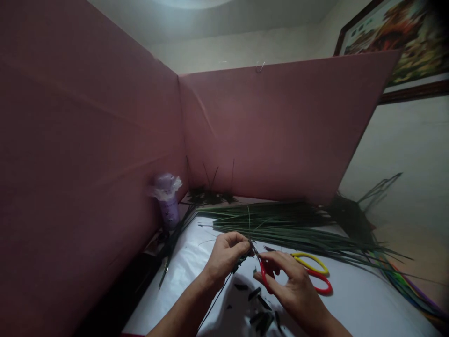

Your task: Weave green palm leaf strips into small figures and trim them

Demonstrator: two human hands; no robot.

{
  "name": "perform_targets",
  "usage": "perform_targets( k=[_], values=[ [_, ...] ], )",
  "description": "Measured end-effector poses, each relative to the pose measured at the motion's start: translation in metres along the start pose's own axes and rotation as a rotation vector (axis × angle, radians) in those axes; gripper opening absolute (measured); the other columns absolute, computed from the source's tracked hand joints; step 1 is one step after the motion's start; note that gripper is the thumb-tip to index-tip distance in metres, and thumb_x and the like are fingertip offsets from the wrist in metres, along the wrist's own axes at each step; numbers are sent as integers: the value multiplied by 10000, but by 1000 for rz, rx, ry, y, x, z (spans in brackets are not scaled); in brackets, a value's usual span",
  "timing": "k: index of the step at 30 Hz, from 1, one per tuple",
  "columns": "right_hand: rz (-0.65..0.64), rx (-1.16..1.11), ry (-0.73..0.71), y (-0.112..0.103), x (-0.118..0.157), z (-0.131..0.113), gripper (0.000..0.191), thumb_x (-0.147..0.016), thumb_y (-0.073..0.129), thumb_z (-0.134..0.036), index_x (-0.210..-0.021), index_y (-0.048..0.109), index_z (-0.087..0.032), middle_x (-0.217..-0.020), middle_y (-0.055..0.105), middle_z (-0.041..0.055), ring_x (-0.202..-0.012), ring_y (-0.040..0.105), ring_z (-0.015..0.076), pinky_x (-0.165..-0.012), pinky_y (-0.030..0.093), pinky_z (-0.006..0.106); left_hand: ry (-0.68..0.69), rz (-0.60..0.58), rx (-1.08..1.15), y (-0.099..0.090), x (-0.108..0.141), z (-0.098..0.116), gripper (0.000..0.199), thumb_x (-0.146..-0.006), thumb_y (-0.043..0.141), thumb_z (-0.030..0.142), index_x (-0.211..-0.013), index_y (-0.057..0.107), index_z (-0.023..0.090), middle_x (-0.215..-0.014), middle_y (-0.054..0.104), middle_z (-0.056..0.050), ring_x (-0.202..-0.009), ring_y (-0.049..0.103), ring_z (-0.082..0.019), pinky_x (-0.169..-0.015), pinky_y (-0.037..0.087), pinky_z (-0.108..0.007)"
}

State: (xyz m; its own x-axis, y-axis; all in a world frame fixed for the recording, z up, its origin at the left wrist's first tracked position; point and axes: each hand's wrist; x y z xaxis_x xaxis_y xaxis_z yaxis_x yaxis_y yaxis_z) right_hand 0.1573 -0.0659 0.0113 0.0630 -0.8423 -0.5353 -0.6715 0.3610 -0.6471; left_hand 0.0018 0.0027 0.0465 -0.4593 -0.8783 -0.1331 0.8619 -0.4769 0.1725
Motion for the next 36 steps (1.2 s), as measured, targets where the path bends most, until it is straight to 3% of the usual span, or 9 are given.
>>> perform_targets(
  k=[11, 22, 29, 36],
  values=[
    [1, 80, -68, 2, 1, 0, 160, -785, 584, -218, -942, 553, -224, -685, 568, -10, -634, 507, 177, -613, 387, 332, 3, 34, 27, 3, 2, -7, 120, -679, 609, 206, -608, 623, 111, -601, 621, -39, -589, 522, -117, -614, 394, -238],
    [17, -37, 52, 5, 1, -1, 185, -765, 616, -289, -934, 592, -219, -767, 625, 15, -670, 568, 180, -645, 458, 316, 11, 11, 24, -2, 2, -11, 132, -714, 595, 219, -653, 655, 119, -658, 645, -46, -645, 553, -130, -652, 402, -230],
    [14, -43, 68, 3, 1, -3, 165, -755, 619, -260, -912, 590, -219, -748, 628, 11, -657, 564, 178, -628, 462, 314, 19, 13, -16, -3, 2, -12, 184, -754, 542, 226, -655, 653, 118, -643, 626, -38, -648, 531, -128, -657, 388, -235],
    [-5, -40, 64, 2, 1, -2, 162, -760, 612, -250, -914, 578, -216, -740, 616, 7, -665, 549, 175, -635, 451, 315, -7, -3, 20, -4, 2, -11, 152, -714, 611, 247, -665, 652, 109, -662, 643, -48, -645, 545, -132, -664, 405, -247]
  ],
)
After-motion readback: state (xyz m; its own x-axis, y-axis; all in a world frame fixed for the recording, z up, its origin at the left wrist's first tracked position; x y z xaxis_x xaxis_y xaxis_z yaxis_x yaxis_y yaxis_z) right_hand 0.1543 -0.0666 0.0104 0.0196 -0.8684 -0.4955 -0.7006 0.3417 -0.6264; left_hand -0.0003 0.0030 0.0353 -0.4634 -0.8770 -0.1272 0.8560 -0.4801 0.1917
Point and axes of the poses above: each hand's wrist, its own x-axis away from the middle knuckle, its own y-axis out of the palm, z = x × y
